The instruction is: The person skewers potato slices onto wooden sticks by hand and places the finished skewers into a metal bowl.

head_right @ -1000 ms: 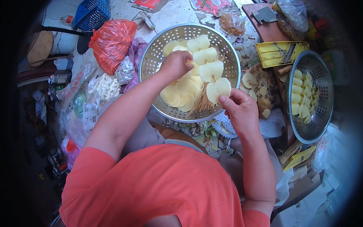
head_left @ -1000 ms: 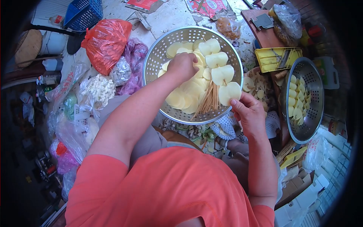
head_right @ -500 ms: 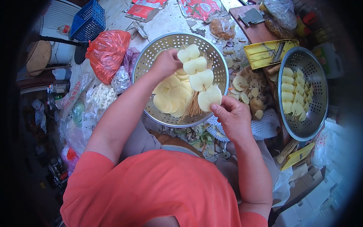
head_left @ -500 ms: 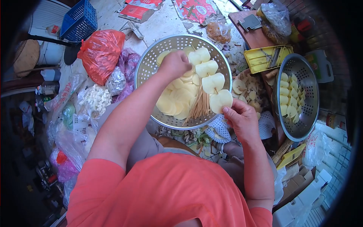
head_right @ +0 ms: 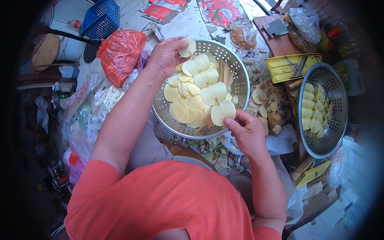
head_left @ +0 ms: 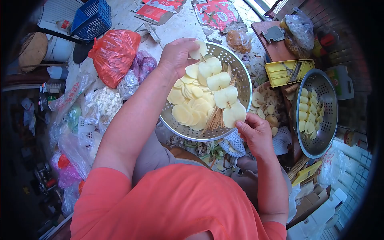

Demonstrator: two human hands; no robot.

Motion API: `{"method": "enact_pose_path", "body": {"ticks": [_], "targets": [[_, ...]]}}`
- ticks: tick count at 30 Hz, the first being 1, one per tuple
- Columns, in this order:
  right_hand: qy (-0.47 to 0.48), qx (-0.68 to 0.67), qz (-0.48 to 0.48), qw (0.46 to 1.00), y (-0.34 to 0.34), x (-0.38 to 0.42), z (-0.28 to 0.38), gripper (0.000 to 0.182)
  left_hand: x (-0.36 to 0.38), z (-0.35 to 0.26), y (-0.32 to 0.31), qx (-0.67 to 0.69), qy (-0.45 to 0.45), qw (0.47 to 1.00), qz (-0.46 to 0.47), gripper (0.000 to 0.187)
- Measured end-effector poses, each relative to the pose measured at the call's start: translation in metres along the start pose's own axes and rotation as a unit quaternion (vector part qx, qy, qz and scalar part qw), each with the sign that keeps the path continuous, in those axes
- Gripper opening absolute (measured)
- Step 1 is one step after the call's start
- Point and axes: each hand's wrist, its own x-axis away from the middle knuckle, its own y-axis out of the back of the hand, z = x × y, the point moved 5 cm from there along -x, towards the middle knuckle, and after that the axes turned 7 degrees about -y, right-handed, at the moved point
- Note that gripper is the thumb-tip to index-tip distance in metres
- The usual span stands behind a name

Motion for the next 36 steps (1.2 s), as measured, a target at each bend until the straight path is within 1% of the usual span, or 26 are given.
{"method": "enact_pose_path", "body": {"ticks": [3,6,8,12,14,15,17,19,21,23,24,26,28,31,33,35,36], "targets": [[-0.006,0.017,-0.003,1.0,0.0,-0.002,-0.001,0.017,0.0,-0.001,0.001,0.017,-0.006,1.0,0.003,0.025],[-0.008,0.01,-0.012,1.0,0.002,-0.004,-0.004,0.016,0.003,-0.004,-0.001,-0.015,-0.012,1.0,0.016,0.024],[-0.004,0.011,-0.016,1.0,0.001,-0.005,-0.003,0.016,0.006,-0.006,-0.006,-0.115,-0.027,0.991,0.064,0.022],[0.012,0.02,-0.025,0.999,0.003,-0.005,-0.007,0.016,0.015,-0.004,-0.013,-0.135,-0.002,0.987,0.09,0.018],[0.025,0.038,-0.033,0.998,0.002,-0.003,-0.005,0.016,0.015,-0.001,-0.012,-0.073,0.02,0.996,0.056,0.018],[0.037,0.056,-0.039,0.997,0.001,-0.001,-0.004,0.016,0.015,-0.001,-0.012,-0.074,0.019,0.996,0.055,0.018],[0.055,0.057,-0.044,0.996,-0.002,0.0,-0.005,0.016,0.014,0.005,-0.011,0.014,0.058,0.997,0.051,0.019],[0.072,0.059,-0.049,0.994,-0.003,0.001,-0.007,0.015,0.014,0.008,-0.009,0.019,0.061,0.997,0.042,0.021],[0.082,0.108,-0.077,0.988,-0.003,0.001,-0.008,0.014,0.014,0.01,-0.008,0.024,0.065,0.997,0.034,0.022],[0.084,0.105,-0.078,0.988,-0.007,0.002,-0.009,0.014,0.015,0.012,-0.01,0.03,0.095,0.994,0.039,0.023],[0.086,0.1,-0.08,0.988,-0.009,0.002,-0.01,0.014,0.016,0.012,-0.011,0.03,0.095,0.994,0.038,0.023],[0.085,0.091,-0.083,0.989,-0.012,0.001,-0.012,0.014,0.023,0.014,-0.015,-0.021,0.115,0.992,0.042,0.024],[0.085,0.081,-0.086,0.989,-0.013,-0.001,-0.011,0.014,0.03,0.016,-0.021,-0.037,0.104,0.993,0.041,0.023],[0.067,0.075,-0.085,0.991,-0.016,-0.002,-0.008,0.015,0.032,0.02,-0.023,-0.054,0.083,0.994,0.039,0.023],[0.016,0.038,-0.068,0.997,-0.018,0.0,-0.009,0.015,0.032,0.023,-0.023,-0.054,0.071,0.995,0.038,0.024],[0.025,0.04,-0.072,0.996,-0.017,-0.003,-0.01,0.014,0.033,0.023,-0.025,-0.03,0.073,0.996,0.048,0.029],[0.01,0.019,-0.062,0.998,-0.017,-0.005,-0.011,0.014,0.034,0.024,-0.026,-0.028,0.071,0.996,0.049,0.029]]}}
